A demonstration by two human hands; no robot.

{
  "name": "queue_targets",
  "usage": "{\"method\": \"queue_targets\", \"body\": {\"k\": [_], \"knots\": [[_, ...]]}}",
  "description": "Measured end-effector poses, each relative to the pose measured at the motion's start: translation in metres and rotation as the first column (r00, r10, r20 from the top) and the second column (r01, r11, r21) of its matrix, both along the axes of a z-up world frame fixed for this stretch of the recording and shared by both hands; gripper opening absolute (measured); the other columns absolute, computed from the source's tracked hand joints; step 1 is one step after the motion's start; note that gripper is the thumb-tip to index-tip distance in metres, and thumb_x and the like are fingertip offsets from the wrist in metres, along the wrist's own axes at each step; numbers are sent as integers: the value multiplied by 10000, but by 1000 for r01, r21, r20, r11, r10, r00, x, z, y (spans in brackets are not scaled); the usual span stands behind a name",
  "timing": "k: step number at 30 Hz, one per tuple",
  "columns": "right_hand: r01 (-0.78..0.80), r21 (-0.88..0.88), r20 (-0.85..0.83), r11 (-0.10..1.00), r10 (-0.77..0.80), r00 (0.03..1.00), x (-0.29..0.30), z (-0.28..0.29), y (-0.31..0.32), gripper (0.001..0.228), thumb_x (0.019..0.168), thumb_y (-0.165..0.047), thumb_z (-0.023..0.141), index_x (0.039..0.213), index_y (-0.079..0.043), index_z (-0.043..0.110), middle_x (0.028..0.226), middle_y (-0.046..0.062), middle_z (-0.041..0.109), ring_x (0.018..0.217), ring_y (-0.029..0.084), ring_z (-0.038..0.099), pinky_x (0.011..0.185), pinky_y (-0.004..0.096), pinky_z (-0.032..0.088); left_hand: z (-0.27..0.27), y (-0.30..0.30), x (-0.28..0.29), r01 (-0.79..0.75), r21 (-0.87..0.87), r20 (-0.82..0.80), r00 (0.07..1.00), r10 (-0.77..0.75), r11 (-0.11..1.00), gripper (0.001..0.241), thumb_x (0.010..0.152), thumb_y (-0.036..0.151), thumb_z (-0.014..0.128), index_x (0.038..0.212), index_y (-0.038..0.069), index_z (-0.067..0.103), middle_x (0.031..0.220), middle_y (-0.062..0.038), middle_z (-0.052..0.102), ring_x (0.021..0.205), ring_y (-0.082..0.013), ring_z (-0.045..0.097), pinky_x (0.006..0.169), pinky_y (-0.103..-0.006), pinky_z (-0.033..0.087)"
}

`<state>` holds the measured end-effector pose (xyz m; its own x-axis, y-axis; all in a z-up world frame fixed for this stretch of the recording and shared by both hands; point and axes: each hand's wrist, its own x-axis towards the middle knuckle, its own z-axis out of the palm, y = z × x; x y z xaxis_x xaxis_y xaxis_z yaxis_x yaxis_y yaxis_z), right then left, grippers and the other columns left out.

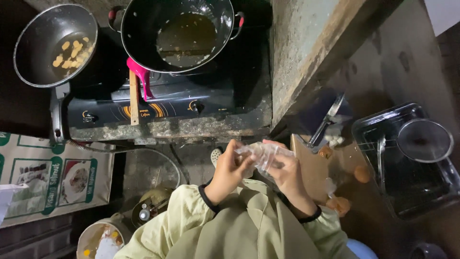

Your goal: Frying ingredients from small plastic bags in a pan and stirring them with a spatula on a gas stove.

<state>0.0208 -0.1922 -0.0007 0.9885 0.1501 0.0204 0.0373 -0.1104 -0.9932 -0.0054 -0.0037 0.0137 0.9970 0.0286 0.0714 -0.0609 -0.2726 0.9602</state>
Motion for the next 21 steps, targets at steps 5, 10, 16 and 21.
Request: {"method": "queue_targets", "body": {"k": [5,10,16,21], "knots": [[18,-125,95,992,-6,995,-1,10,2,142,770,-139,848,882,-55,828,1259,82,746,1059,269,748,928,361,569,-25,10,9,-14,-409,-139,989,-47,912,189,1018,182,680,945,55,562,722,-52,625,684,-116,556,645,-280,460],[81,-133,136,988,-63,989,-5,9,8,140,778,-128,835,901,-63,816,1249,85,738,1042,256,748,926,373,572,-3,7,6,-14,-505,-138,988,-64,863,193,1027,163,664,909,57,552,712,-16,574,674,-88,503,632,-263,416],[206,-178,245,962,-159,956,-12,3,12,83,821,-124,772,885,-74,791,1249,79,727,1049,248,743,920,364,557,-7,4,8,-84,-605,-178,984,-32,792,182,1034,171,656,930,65,548,726,-5,577,675,-76,510,630,-245,422],[218,-174,271,960,-166,948,-15,1,10,65,748,-88,743,810,-85,763,1271,63,730,1070,248,746,926,360,549,-37,12,10,-159,-668,-238,971,-7,727,186,1035,211,656,952,83,549,732,17,568,659,-69,541,613,-218,454]]}}
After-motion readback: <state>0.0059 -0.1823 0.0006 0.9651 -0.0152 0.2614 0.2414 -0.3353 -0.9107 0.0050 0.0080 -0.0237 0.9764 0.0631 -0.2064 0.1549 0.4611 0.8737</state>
